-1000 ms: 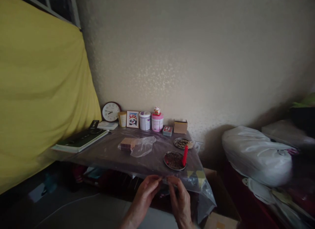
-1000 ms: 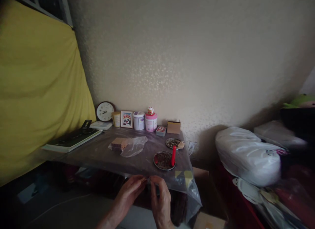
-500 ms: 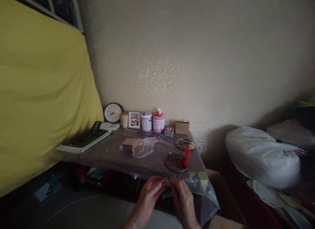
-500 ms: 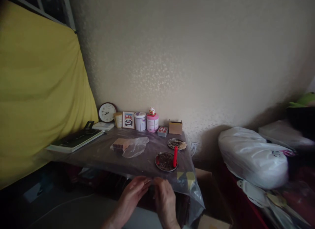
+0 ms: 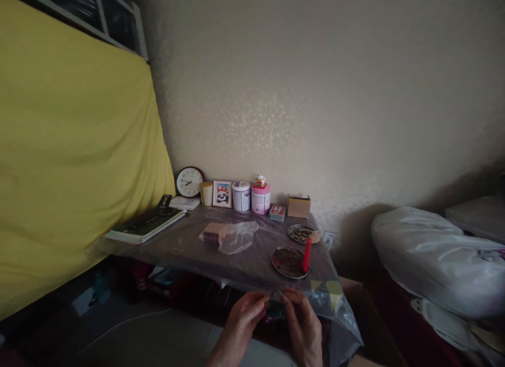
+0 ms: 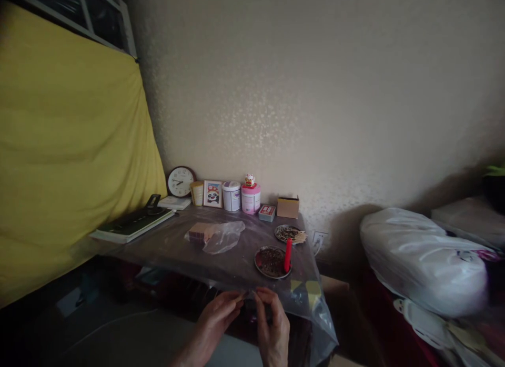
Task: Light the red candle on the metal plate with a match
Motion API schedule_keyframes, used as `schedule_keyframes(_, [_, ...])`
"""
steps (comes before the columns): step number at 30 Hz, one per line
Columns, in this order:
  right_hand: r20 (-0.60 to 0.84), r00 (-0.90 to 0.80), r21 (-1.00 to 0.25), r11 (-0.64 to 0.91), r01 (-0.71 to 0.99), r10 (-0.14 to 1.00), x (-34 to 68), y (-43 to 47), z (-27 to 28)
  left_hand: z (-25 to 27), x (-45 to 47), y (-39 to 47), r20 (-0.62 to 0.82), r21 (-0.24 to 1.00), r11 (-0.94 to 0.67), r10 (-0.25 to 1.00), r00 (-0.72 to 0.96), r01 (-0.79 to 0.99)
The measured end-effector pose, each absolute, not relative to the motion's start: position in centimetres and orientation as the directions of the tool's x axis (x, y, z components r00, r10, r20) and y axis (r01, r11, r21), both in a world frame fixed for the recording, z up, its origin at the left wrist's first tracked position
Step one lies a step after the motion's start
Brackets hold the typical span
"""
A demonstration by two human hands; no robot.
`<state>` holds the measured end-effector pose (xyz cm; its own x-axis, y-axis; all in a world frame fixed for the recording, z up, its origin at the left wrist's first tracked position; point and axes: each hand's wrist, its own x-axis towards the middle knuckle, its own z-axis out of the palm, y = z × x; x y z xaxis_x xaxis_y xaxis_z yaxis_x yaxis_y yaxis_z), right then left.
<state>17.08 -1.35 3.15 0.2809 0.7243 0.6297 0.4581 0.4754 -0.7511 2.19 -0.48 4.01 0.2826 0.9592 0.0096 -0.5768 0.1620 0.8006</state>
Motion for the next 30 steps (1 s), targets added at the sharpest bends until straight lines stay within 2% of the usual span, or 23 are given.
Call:
schedule_keyframes(11, [0.549, 0.227, -0.830, 0.493, 0.261, 0.804, 16.84, -1.46, 2.71, 4.13, 2.24, -0.77, 0.074, 0.816, 0.122, 0.948, 0.311, -0.565])
schedule_keyframes(20, [0.591, 0.180, -0.801, 0.547, 0.242, 0.786, 16.67, -1.45, 3.02, 4.55, 1.90, -0.96, 0.086, 0.824, 0.104, 0.949, 0.304, -0.557])
schedule_keyframes(30, [0.591, 0.149, -0.795, 0.541, 0.273, 0.793, 16.90, -1.46, 2.52, 4.48, 1.87, -0.87, 0.114, 0.828, 0.089, 0.940, 0.321, -0.553])
